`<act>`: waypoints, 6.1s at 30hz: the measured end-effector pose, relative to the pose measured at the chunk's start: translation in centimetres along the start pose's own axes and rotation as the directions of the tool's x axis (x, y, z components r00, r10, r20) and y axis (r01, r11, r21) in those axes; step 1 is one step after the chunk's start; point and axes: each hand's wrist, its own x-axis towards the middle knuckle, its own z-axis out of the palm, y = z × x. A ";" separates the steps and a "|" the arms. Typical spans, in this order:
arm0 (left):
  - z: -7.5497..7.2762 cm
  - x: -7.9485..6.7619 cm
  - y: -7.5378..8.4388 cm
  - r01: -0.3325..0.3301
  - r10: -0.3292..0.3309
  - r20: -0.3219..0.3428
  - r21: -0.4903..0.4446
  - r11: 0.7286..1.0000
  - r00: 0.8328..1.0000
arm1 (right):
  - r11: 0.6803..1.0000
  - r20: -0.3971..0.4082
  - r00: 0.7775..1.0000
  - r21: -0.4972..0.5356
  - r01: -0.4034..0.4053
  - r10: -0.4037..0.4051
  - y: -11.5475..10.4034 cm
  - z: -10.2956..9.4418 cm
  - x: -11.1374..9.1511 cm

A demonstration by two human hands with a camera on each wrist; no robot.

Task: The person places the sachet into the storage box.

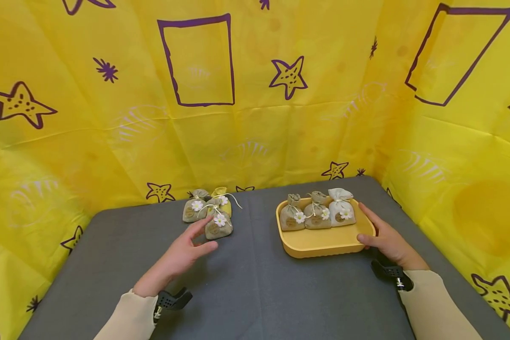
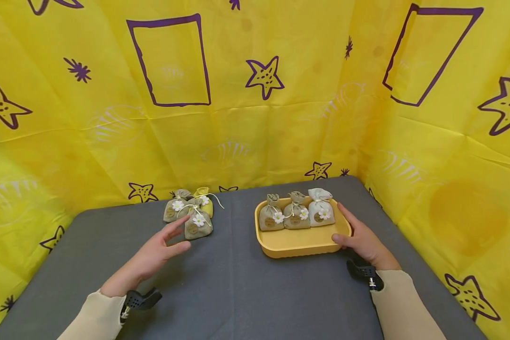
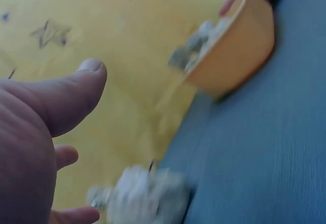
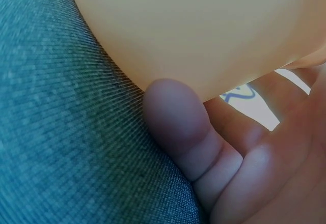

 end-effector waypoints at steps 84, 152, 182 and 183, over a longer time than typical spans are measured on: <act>0.7 5.6 -3.0 0.034 -0.023 -0.097 0.111 0.993 0.995 | 1.000 -0.004 1.000 0.012 -0.004 0.004 0.4 0.0 0.2; 24.1 14.6 14.1 -0.285 0.217 0.363 0.144 0.948 0.906 | 0.997 0.005 0.998 0.060 0.056 -0.056 0.9 -0.6 0.6; 18.2 7.6 13.1 -0.341 0.317 0.309 0.027 0.940 0.897 | 0.998 -0.009 0.999 0.039 0.046 -0.046 0.8 -0.3 0.3; 17.6 7.0 12.7 -0.332 0.321 0.311 -0.015 0.943 0.895 | 0.999 -0.011 0.999 0.032 0.043 -0.042 0.8 -0.3 0.3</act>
